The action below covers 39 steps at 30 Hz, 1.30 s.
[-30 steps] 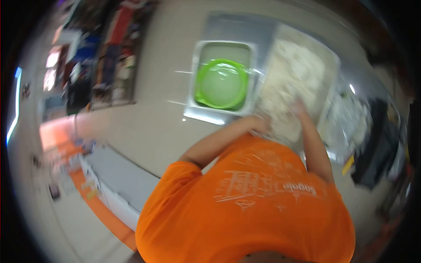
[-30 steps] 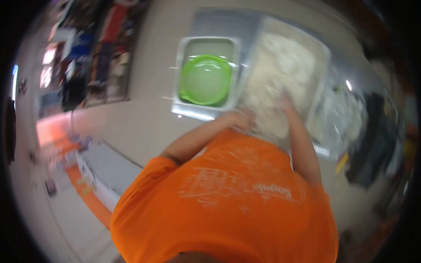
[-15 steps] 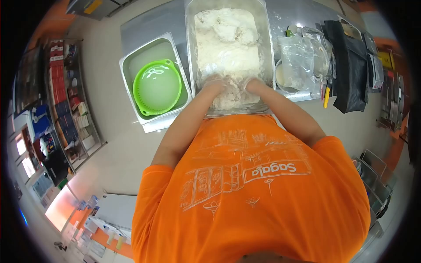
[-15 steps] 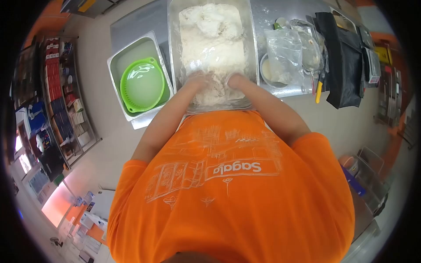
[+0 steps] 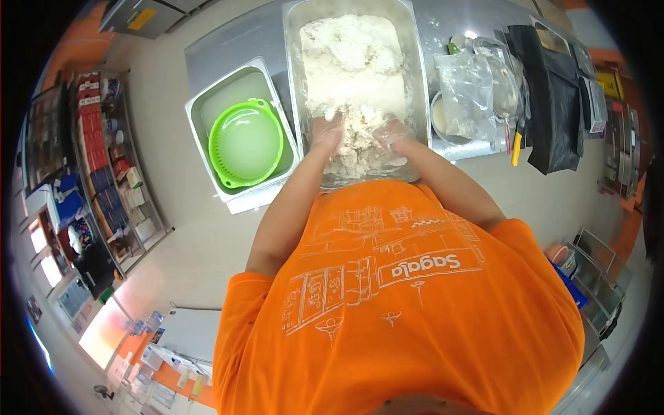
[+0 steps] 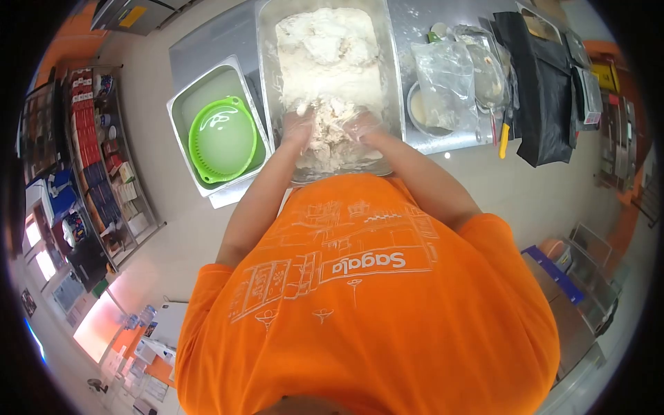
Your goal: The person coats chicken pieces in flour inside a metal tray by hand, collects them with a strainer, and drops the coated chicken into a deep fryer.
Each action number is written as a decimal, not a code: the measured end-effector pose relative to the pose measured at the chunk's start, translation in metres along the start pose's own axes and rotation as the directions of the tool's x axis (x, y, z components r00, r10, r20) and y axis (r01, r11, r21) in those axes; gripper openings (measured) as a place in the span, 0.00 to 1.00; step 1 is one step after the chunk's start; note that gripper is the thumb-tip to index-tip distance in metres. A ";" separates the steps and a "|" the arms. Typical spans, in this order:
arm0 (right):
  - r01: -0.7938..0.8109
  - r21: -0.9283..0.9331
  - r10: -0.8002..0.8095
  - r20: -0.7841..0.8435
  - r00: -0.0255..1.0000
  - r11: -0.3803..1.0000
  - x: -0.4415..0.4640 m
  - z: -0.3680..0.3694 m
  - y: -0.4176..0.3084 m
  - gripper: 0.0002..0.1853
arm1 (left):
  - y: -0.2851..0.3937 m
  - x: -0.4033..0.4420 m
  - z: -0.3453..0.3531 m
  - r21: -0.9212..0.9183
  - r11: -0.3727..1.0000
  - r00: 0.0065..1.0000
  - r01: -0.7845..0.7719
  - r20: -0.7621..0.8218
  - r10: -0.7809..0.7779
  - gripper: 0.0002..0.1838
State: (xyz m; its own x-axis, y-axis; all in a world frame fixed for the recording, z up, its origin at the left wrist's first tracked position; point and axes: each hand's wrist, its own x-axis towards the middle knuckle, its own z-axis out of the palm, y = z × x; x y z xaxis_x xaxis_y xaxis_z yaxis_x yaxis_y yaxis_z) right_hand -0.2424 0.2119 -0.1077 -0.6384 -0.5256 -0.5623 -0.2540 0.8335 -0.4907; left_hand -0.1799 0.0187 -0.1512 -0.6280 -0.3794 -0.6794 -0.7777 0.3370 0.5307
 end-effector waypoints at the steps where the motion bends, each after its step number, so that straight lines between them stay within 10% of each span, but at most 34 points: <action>1: 0.059 -0.193 -0.052 0.038 0.998 0.979 0.014 0.008 0.016 0.24 | 0.015 -0.014 -0.014 -0.011 1.000 0.999 0.022 -0.027 -0.022 0.29; 3: 0.183 -0.542 -0.129 0.137 0.982 0.820 0.044 0.038 0.057 0.28 | 0.015 -0.017 -0.019 0.066 0.990 0.977 -0.124 -0.164 0.134 0.29; 6: -0.148 -0.409 0.219 0.132 0.967 0.900 0.024 0.017 0.016 0.30 | -0.026 -0.002 -0.001 0.445 0.767 0.781 -0.462 -0.207 0.590 0.27; 7: 0.027 -0.211 0.001 0.134 0.991 0.977 0.020 0.008 0.009 0.30 | -0.034 -0.011 0.001 0.580 0.626 0.737 -0.521 -0.065 0.673 0.25; 10: 0.410 -0.094 -0.402 0.088 0.911 0.907 0.013 -0.021 -0.002 0.28 | -0.032 -0.041 0.000 0.579 0.634 0.851 -0.512 0.242 0.466 0.23; 14: 0.397 -0.535 -0.216 0.370 0.904 0.746 0.066 0.017 0.032 0.22 | 0.025 -0.105 -0.059 0.544 0.576 0.747 -0.610 0.637 0.188 0.24; 17: 0.470 -0.332 -0.344 0.372 0.862 0.818 0.071 0.060 0.021 0.26 | 0.027 -0.092 -0.067 0.499 0.437 0.651 -0.749 0.679 0.341 0.22; 20: 0.385 -0.001 -0.355 0.385 0.852 0.923 0.019 0.049 0.002 0.26 | 0.020 -0.073 -0.051 0.612 0.560 0.701 -0.558 -0.014 0.713 0.18; 21: 0.263 0.118 -0.289 0.398 0.871 0.957 0.002 0.015 -0.012 0.21 | 0.013 -0.053 -0.039 0.679 0.514 0.740 -0.524 0.064 0.670 0.18; 23: 0.465 -0.440 -0.289 0.410 0.865 0.768 0.018 0.011 0.010 0.18 | -0.003 -0.001 -0.011 0.793 0.404 0.815 -0.456 0.189 0.547 0.20; 26: 0.488 -0.720 -0.044 0.540 0.841 0.493 0.035 0.004 0.028 0.17 | -0.020 0.018 0.017 0.693 0.480 0.842 -0.539 0.468 0.269 0.24; 29: 0.021 -0.285 0.032 0.179 0.983 0.958 0.026 0.054 0.049 0.20 | -0.034 -0.003 0.020 0.491 0.610 0.777 -0.623 0.481 0.406 0.24; 32: 0.204 -0.420 -0.120 0.218 0.968 0.884 0.012 0.077 0.018 0.21 | -0.020 -0.033 0.008 0.309 0.905 0.930 -0.293 0.313 0.194 0.24; 39: -0.243 0.478 0.245 0.060 0.968 0.844 0.037 0.090 0.005 0.21 | -0.022 -0.019 0.035 -0.364 0.911 0.979 0.195 0.128 -0.158 0.27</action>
State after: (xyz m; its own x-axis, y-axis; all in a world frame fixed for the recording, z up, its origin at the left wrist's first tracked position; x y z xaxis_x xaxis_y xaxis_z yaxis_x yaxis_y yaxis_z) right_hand -0.2019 0.1811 -0.1903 -0.6365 -0.3147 -0.7041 0.2878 0.7501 -0.5954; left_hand -0.1498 0.0489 -0.1679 -0.4885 -0.3142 -0.8140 -0.8408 -0.0802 0.5354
